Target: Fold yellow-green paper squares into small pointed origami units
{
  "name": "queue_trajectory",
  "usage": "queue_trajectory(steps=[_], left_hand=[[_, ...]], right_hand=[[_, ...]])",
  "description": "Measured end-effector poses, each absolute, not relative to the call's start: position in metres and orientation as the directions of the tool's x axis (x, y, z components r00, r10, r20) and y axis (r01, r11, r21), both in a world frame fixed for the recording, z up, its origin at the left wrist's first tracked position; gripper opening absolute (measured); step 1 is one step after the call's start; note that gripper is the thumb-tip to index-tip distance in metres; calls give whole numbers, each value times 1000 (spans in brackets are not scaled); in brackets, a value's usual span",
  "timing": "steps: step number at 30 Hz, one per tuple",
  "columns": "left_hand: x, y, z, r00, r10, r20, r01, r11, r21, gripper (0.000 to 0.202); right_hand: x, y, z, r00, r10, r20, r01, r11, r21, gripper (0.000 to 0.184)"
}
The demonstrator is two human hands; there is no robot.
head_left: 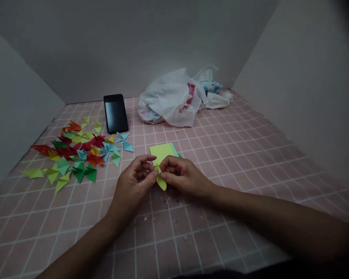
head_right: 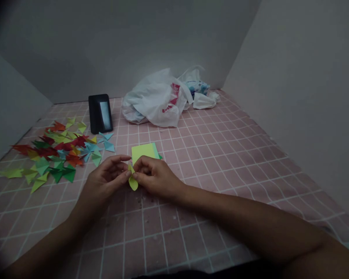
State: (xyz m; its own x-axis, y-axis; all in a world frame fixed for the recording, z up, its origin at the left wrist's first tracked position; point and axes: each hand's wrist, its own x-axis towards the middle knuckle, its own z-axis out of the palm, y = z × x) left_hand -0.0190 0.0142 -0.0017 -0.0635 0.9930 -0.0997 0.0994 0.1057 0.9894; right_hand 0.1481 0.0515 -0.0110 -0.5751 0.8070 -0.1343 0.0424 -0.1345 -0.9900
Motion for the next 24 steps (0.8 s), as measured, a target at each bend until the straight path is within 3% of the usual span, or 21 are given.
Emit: queue_trajectory(steps=[3, 7, 10, 15, 24], left_hand=[[-19, 13, 1, -29, 997, -72, 200, 76, 977, 22], [-17, 12, 5, -104, 994, -36, 232, 59, 971, 11], [-16, 11, 6, -202, 975, -91, 131, 119, 984, 18], [-11, 8, 3, -252, 963, -98, -6, 100, 995, 24], [-5, 0, -2, -192, 981, -33, 140, 60, 988, 20]], right_hand=[[147, 53, -13, -558, 823, -104, 57, -88, -995, 17], [149, 56, -13, -500, 865, -36, -26, -57, -998, 16], [149, 54, -12, -478, 878, -13, -97, -68, -993, 22], [147, 48, -13, -496, 868, 4, 35, 25, -999, 24], [145, 46, -16, -428, 901, 66, 39, 91, -995, 22]])
